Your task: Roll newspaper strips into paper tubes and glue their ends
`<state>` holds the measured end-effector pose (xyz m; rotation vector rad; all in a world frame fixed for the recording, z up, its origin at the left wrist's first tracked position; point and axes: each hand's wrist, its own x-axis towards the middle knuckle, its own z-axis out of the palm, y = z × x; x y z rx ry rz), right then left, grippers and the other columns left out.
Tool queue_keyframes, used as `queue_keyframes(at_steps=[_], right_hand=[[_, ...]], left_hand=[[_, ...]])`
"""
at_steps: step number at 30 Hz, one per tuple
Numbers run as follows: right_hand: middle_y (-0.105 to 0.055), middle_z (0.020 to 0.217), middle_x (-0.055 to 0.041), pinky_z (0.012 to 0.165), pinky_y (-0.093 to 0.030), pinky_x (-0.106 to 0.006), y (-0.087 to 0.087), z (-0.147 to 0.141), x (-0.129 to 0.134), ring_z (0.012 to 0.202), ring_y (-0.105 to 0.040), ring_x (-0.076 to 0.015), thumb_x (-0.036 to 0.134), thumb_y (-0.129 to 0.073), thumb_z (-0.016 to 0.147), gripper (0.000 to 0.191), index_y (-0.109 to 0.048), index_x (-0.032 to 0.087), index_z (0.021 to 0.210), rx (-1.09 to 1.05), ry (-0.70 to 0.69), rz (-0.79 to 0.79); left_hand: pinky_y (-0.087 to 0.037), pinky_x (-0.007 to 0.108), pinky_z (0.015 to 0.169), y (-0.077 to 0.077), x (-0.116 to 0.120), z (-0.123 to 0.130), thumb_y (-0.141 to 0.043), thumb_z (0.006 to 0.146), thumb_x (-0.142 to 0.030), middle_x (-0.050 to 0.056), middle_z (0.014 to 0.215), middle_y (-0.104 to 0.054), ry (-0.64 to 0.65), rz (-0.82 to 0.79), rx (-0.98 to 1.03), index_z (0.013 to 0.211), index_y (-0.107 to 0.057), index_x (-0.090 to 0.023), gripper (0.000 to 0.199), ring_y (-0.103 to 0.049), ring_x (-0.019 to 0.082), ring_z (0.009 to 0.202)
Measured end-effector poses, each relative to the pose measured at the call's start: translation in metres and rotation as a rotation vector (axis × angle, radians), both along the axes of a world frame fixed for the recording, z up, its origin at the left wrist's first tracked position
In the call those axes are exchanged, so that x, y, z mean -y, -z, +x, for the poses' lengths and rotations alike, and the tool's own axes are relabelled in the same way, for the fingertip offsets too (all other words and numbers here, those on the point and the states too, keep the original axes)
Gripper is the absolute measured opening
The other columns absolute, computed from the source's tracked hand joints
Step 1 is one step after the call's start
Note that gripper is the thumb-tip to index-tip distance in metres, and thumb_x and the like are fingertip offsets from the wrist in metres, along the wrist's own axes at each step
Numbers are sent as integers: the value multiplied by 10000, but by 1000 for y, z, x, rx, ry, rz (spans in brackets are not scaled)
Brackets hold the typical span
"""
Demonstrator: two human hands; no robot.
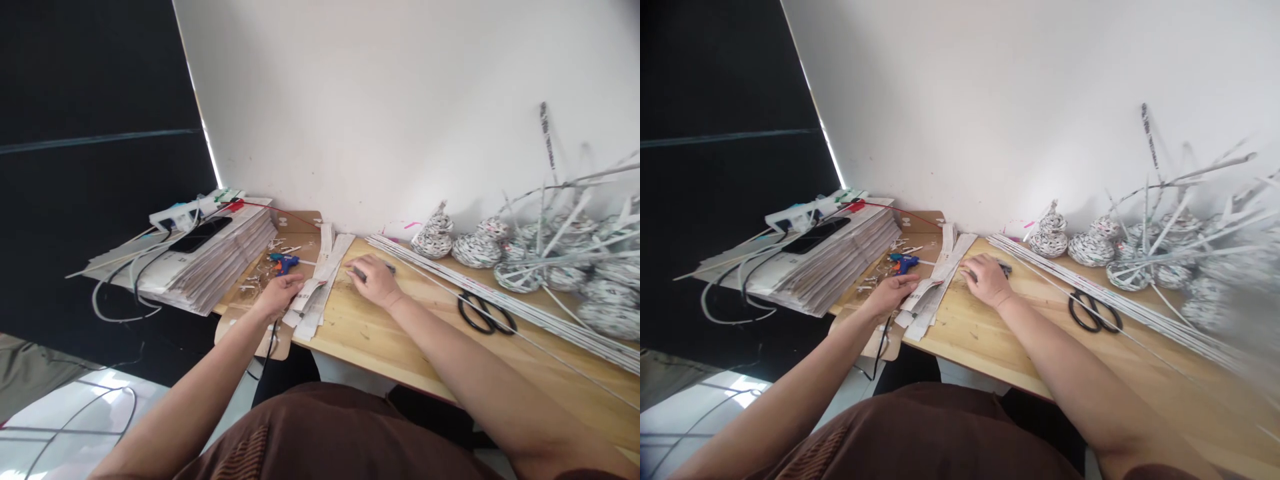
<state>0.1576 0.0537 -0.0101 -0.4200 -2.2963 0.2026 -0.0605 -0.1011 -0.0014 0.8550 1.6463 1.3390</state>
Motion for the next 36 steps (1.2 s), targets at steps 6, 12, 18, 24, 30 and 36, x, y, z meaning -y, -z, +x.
queue_keyframes(at_steps=[6, 12, 18, 24, 30, 36], right_hand=[[-637, 1168, -123, 843, -405, -436, 2, -17, 30, 1022, -526, -274, 346, -572, 899, 380, -614, 212, 1252, 105, -112, 149], [-692, 914, -90, 791, -478, -345, 8, -24, 36, 853, -595, -199, 170, -516, 913, 213, -726, 174, 947, -71, -218, 49], [-684, 784, -54, 642, -482, -269, 14, -27, 32, 679, -611, -152, 226, -685, 803, 80, -707, 171, 749, -196, -213, -297], [-701, 686, -36, 555, -497, -265, 12, -30, 28, 615, -641, -165, 424, -714, 758, 259, -689, 170, 712, -284, -265, -810], [-712, 701, -26, 410, -460, -186, 0, -25, 10, 582, -676, -144, 445, -745, 725, 311, -612, 175, 802, -795, -205, -1287], [-717, 698, -32, 409, -482, -200, -21, -10, -4, 590, -692, -158, 346, -660, 842, 190, -589, 170, 839, -1000, -284, -1567]], left_hand=[[-309, 185, 430, -7, 1, 17, -730, 733, -325, -36, 550, -577, 97, 51, -64, 1166, -609, -109, 499, -452, 73, 437], [-398, 188, 471, -8, -2, 26, -736, 726, -305, 2, 638, -636, 83, 24, -57, 1123, -621, -113, 455, -513, 76, 476], [-496, 221, 520, -8, 1, 26, -628, 844, -304, 59, 781, -680, -3, -30, 82, 1122, -621, -129, 329, -626, 112, 538], [-545, 255, 586, -11, 7, 21, -442, 941, -431, 104, 835, -689, -62, 44, 209, 1159, -589, -109, 415, -681, 156, 619], [-543, 236, 609, -5, 9, 13, -523, 913, -374, 106, 869, -679, -62, 72, 173, 1090, -614, -89, 347, -666, 132, 660], [-526, 222, 617, -8, 7, 16, -644, 815, -282, 63, 893, -676, -34, 136, -49, 1078, -622, -124, 307, -650, 115, 689]])
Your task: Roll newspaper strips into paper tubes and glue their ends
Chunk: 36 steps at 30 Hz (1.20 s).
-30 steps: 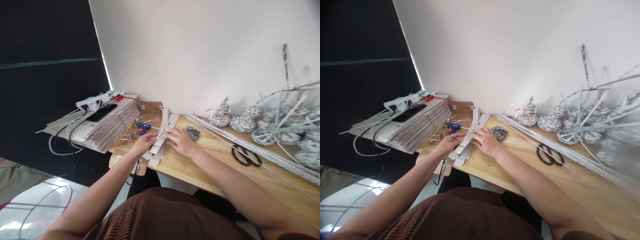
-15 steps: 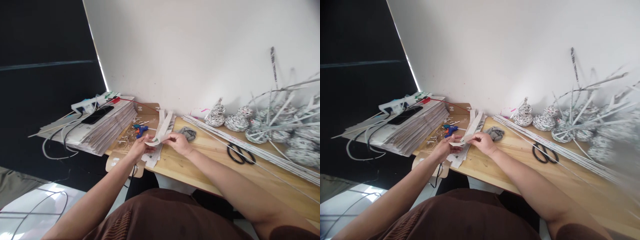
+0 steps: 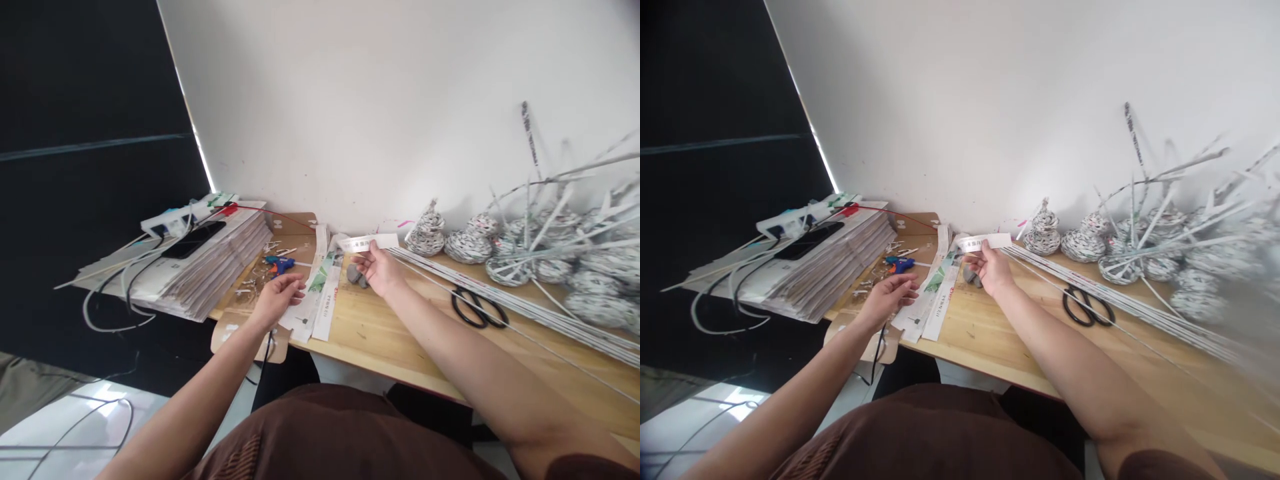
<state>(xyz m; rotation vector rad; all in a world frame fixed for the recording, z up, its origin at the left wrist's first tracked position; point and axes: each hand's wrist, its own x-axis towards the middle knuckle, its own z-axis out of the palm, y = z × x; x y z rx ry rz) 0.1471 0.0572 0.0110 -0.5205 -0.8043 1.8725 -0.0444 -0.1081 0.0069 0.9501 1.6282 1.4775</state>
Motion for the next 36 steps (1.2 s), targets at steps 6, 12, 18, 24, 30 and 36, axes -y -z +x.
queue_keyframes(at_steps=[6, 12, 18, 24, 30, 36], right_hand=[[-687, 614, -9, 393, -428, -196, -28, 28, -9, 522, -646, -137, 314, -552, 906, 188, -601, 171, 794, -83, -246, -18], [-706, 722, -40, 409, -418, -213, -41, 52, -3, 624, -689, -195, 329, -532, 885, 182, -607, 172, 830, 35, -519, 179], [-708, 760, -40, 475, -481, -236, -45, 51, 2, 621, -684, -176, 378, -480, 919, 234, -601, 187, 859, 123, -410, 174], [-724, 852, -26, 535, -502, -229, -49, 60, -9, 673, -694, -145, 373, -407, 957, 281, -636, 212, 941, 124, -197, 163], [-722, 795, -25, 522, -511, -260, -43, 60, -12, 646, -708, -174, 330, -481, 896, 176, -609, 210, 909, 50, -299, 119], [-694, 758, -38, 503, -504, -277, -34, 60, -14, 638, -704, -204, 445, -570, 817, 247, -506, 206, 805, 126, -382, 221]], left_hand=[[-546, 276, 654, 0, -8, 7, -667, 768, -293, 68, 922, -666, 78, 26, -123, 1100, -603, -146, 368, -648, 148, 763], [-539, 295, 742, -8, -22, 20, -721, 708, -224, 96, 1123, -608, 97, 208, -431, 1303, -476, -217, 643, -606, 188, 962], [-548, 280, 731, -14, -31, 47, -685, 749, -234, 126, 1302, -510, 219, 310, -586, 1368, -443, -263, 665, -551, 228, 1093], [-537, 339, 798, -3, -66, 39, -679, 752, -221, 160, 1270, -518, 145, 222, -700, 1363, -442, -196, 656, -556, 247, 1075], [-343, 420, 1067, -34, -143, 39, -733, 702, -180, 193, 1332, -458, 67, 241, -977, 1414, -398, -155, 787, -433, 293, 1261], [-362, 415, 1035, -43, -204, 56, -744, 683, -198, 152, 1381, -451, 56, 163, -985, 1184, -666, -233, 509, -448, 322, 1256]])
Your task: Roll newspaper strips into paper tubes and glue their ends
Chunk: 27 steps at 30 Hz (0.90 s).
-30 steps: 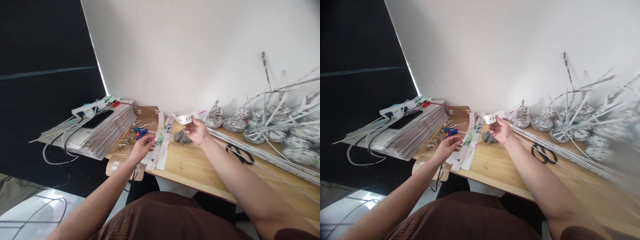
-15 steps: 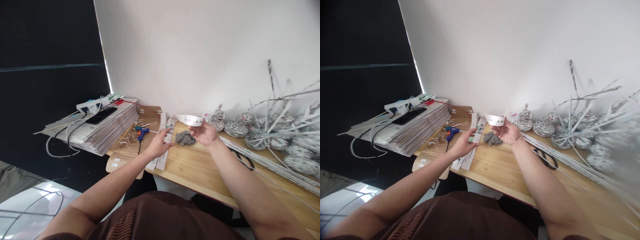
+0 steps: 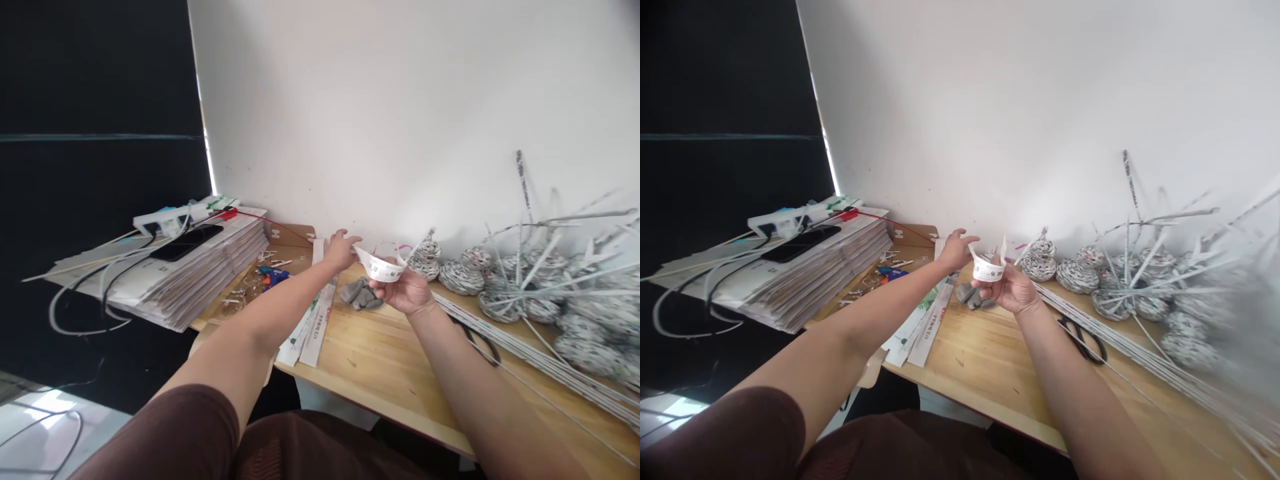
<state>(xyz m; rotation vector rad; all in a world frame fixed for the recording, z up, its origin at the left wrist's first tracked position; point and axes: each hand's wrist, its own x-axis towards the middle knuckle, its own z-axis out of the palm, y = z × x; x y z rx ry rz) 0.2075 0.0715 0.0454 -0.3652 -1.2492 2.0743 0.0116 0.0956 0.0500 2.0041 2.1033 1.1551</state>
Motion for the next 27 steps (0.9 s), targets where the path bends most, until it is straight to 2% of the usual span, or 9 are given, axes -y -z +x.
queue_keyframes(at_steps=[2, 3, 6, 10, 14, 19, 23, 27], right_hand=[[-688, 746, -41, 508, -507, -280, 4, 0, -1, 670, -710, -222, 465, -602, 791, 290, -473, 207, 764, -7, -65, 13], [-688, 745, -40, 514, -509, -281, 7, 0, -2, 697, -714, -233, 470, -620, 779, 306, -464, 207, 754, -12, -97, 13], [-705, 787, -40, 539, -521, -291, 15, -1, -6, 783, -718, -254, 458, -671, 748, 322, -470, 207, 767, -8, -152, -5], [-730, 930, -59, 602, -548, -316, 27, -4, -13, 865, -710, -251, 416, -663, 777, 262, -540, 203, 867, 16, -136, -50], [-735, 965, -73, 648, -562, -307, 35, -7, -20, 916, -704, -233, 382, -581, 854, 223, -605, 190, 963, 6, -113, -105], [-742, 933, -66, 670, -570, -303, 37, -9, -21, 903, -711, -225, 348, -574, 869, 190, -632, 184, 944, -19, -84, -148], [-748, 895, -63, 663, -573, -309, 37, -9, -21, 889, -716, -224, 336, -575, 868, 166, -632, 186, 906, -14, -51, -129], [-752, 895, -66, 656, -573, -316, 36, -8, -23, 907, -714, -232, 335, -551, 884, 174, -629, 180, 868, -11, -28, -151]], left_hand=[[-380, 378, 1015, -3, -15, -7, -687, 738, -202, 154, 1305, -537, -20, -1, 21, 1020, -743, -190, 287, -498, 300, 1211], [-393, 355, 996, -6, -21, -12, -656, 762, -194, 154, 1226, -598, -32, -3, 37, 980, -755, -173, 241, -535, 282, 1168], [-438, 330, 911, -21, -35, -33, -607, 782, -182, 128, 998, -710, -89, -13, 93, 935, -763, -154, 220, -621, 254, 1012], [-455, 316, 847, -39, -38, -58, -607, 758, -167, 116, 982, -728, -193, -4, 161, 965, -754, -147, 255, -640, 250, 969], [-456, 312, 833, -50, -31, -76, -619, 748, -169, 126, 981, -728, -267, 13, 190, 965, -754, -151, 255, -640, 249, 969], [-481, 313, 763, -69, -25, -89, -648, 759, -246, 133, 924, -730, -312, 23, 203, 961, -754, -150, 247, -657, 244, 879], [-485, 319, 771, -100, -13, -97, -637, 766, -245, 123, 964, -719, -353, 60, 179, 1043, -730, -141, 310, -654, 236, 880], [-448, 274, 846, -136, 24, -106, -618, 747, -181, 88, 1028, -711, -339, 102, 103, 1075, -719, -145, 345, -625, 202, 959]])
